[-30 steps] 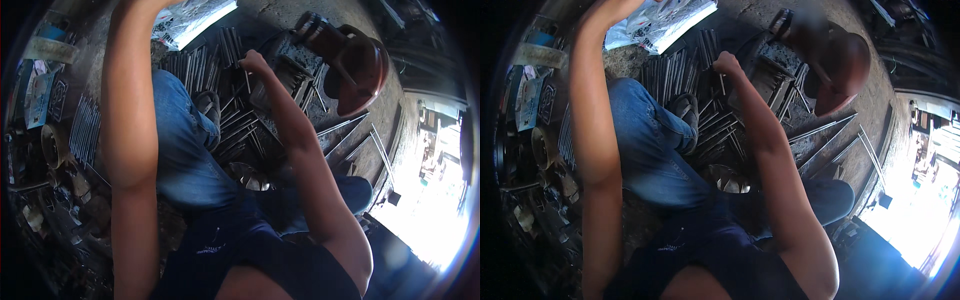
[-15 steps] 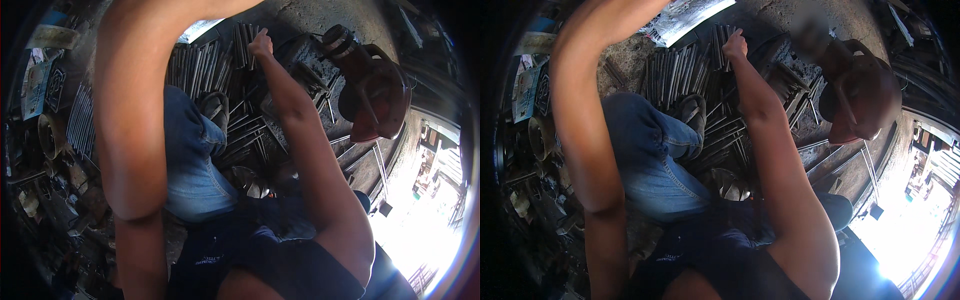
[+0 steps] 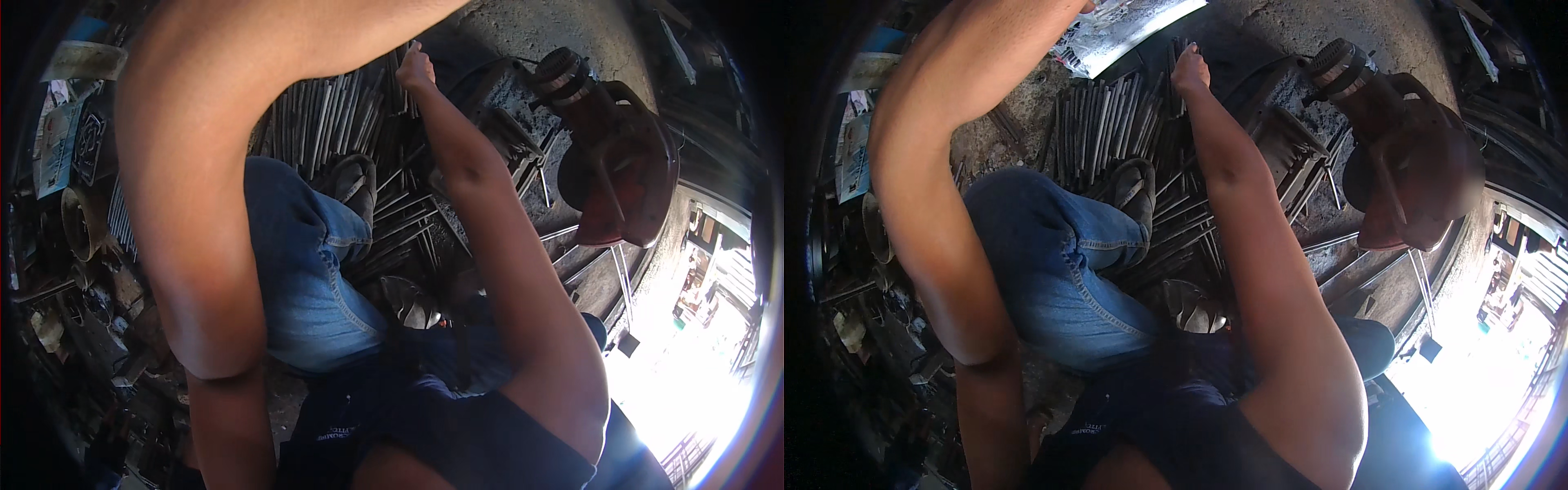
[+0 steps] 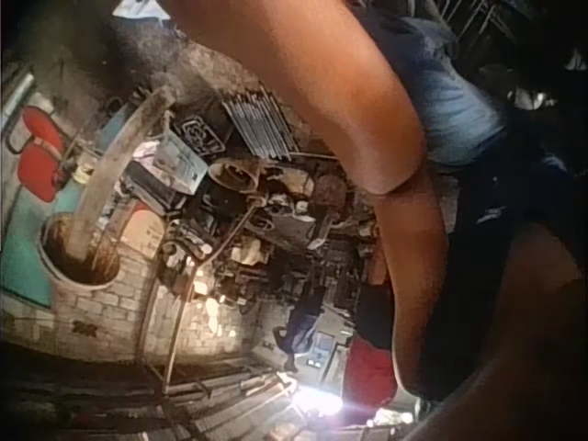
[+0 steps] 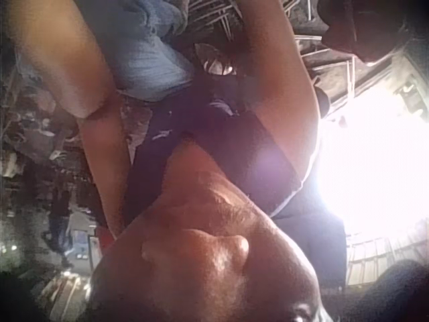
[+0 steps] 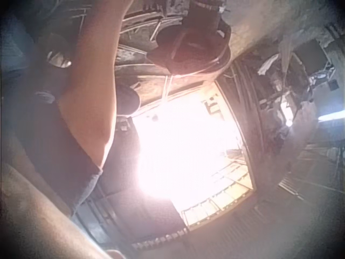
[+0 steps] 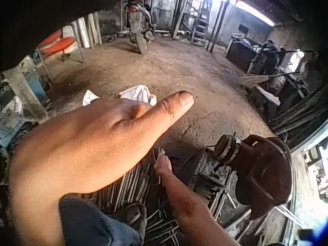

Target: Cutting metal rods using a circular saw cutting machine on a workshop floor.

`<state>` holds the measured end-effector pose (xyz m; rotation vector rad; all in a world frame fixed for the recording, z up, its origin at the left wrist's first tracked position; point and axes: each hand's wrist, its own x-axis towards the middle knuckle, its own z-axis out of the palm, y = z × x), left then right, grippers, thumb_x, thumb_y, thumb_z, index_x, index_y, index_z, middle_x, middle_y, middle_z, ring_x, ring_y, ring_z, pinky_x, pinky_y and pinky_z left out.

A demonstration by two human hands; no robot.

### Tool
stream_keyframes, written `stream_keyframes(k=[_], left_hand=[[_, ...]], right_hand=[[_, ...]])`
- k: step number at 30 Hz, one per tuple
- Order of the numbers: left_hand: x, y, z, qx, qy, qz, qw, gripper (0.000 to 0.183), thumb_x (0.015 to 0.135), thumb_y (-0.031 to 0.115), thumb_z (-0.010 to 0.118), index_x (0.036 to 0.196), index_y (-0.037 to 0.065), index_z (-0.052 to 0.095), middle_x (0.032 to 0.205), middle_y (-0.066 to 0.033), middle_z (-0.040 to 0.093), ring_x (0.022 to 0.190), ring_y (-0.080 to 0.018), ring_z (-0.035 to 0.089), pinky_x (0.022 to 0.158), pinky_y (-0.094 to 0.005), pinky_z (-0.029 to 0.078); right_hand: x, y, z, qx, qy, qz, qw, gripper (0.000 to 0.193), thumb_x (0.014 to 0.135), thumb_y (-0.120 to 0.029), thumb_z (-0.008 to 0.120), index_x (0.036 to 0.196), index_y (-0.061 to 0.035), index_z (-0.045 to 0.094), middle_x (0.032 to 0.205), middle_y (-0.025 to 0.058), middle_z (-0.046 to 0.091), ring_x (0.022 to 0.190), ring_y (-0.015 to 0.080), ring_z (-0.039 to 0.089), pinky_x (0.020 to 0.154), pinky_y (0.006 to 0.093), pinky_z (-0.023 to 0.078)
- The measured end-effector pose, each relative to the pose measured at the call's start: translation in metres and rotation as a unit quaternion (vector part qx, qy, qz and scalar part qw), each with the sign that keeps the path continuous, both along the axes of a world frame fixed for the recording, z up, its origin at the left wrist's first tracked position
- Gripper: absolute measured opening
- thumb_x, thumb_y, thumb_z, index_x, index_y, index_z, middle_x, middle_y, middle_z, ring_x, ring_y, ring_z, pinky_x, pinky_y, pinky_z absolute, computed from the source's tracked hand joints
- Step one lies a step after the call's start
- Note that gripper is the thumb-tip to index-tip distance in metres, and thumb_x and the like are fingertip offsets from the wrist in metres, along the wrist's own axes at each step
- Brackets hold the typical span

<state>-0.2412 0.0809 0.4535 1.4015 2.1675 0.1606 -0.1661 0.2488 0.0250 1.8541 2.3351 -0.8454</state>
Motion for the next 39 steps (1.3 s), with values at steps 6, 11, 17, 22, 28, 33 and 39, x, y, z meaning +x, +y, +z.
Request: stream_keyframes(k=[6, 11, 17, 22, 28, 33, 39], left_hand=[[0.003, 0.000, -0.004, -0.001, 0.006, 0.002, 1.000, 0.080, 0.095, 0.073, 0.021, 0.054, 0.011, 0.051, 0.046, 0.0035, 0.035, 0.045, -0.0102, 0.040, 0.049, -0.0343, 0.036], [0.007, -0.003, -0.005, 0.005, 0.011, -0.001, 1.000, 0.080, 0.094, 0.074, 0.020, 0.055, 0.012, 0.053, 0.046, 0.0028, 0.038, 0.046, -0.0106, 0.043, 0.050, -0.0347, 0.038], [0.011, -0.009, -0.007, 0.007, 0.020, -0.003, 1.000, 0.081, 0.094, 0.075, 0.020, 0.057, 0.012, 0.054, 0.047, 0.0020, 0.040, 0.048, -0.0111, 0.046, 0.052, -0.0351, 0.039], [0.011, -0.008, -0.009, 0.003, 0.024, -0.001, 1.000, 0.081, 0.093, 0.075, 0.019, 0.058, 0.012, 0.056, 0.048, 0.0013, 0.043, 0.050, -0.0115, 0.049, 0.053, -0.0355, 0.041], [0.014, 0.000, -0.007, -0.001, 0.031, 0.001, 1.000, 0.082, 0.093, 0.076, 0.019, 0.059, 0.012, 0.057, 0.048, 0.0005, 0.045, 0.052, -0.0120, 0.052, 0.055, -0.0359, 0.042], [0.018, 0.002, -0.004, -0.004, 0.036, 0.002, 0.999, 0.082, 0.092, 0.077, 0.018, 0.060, 0.013, 0.059, 0.049, -0.0002, 0.047, 0.053, -0.0124, 0.055, 0.056, -0.0363, 0.043], [0.029, 0.005, 0.003, -0.012, 0.056, 0.015, 0.998, 0.083, 0.092, 0.078, 0.018, 0.062, 0.013, 0.060, 0.050, -0.0011, 0.050, 0.055, -0.0129, 0.059, 0.057, -0.0367, 0.045]], right_hand=[[0.015, -0.005, -0.001, 0.019, 0.027, -0.010, 0.999, 0.042, 0.083, -0.008, 0.064, 0.120, 0.0006, 0.045, 0.113, 0.0271, 0.063, 0.106, 0.0418, 0.063, 0.091, 0.0461, 0.053], [0.024, -0.003, -0.001, 0.036, 0.047, -0.014, 0.998, 0.042, 0.080, -0.008, 0.065, 0.116, 0.0000, 0.046, 0.112, 0.0277, 0.063, 0.105, 0.0424, 0.063, 0.089, 0.0477, 0.053], [0.028, 0.004, -0.010, 0.065, 0.091, -0.116, 0.987, 0.047, 0.076, -0.013, 0.067, 0.119, -0.0012, 0.051, 0.115, 0.0262, 0.063, 0.107, 0.0415, 0.063, 0.091, 0.0468, 0.052], [0.045, 0.024, -0.022, 0.048, 0.132, -0.222, 0.965, 0.054, 0.076, -0.017, 0.065, 0.127, -0.0016, 0.058, 0.121, 0.0244, 0.063, 0.114, 0.0377, 0.061, 0.096, 0.0442, 0.051], [0.064, 0.027, -0.038, 0.037, 0.113, -0.158, 0.980, 0.052, 0.075, -0.017, 0.064, 0.126, -0.0032, 0.062, 0.124, 0.0236, 0.062, 0.116, 0.0366, 0.060, 0.098, 0.0436, 0.050], [0.062, 0.014, -0.039, 0.058, 0.135, -0.168, 0.975, 0.041, 0.074, -0.020, 0.065, 0.111, -0.0043, 0.070, 0.109, 0.0200, 0.069, 0.106, 0.0324, 0.066, 0.094, 0.0397, 0.051], [0.066, -0.043, 0.001, 0.126, 0.269, -0.096, 0.950, 0.031, 0.077, -0.019, 0.066, 0.102, -0.0015, 0.071, 0.097, 0.0185, 0.072, 0.094, 0.0303, 0.070, 0.085, 0.0381, 0.054]])
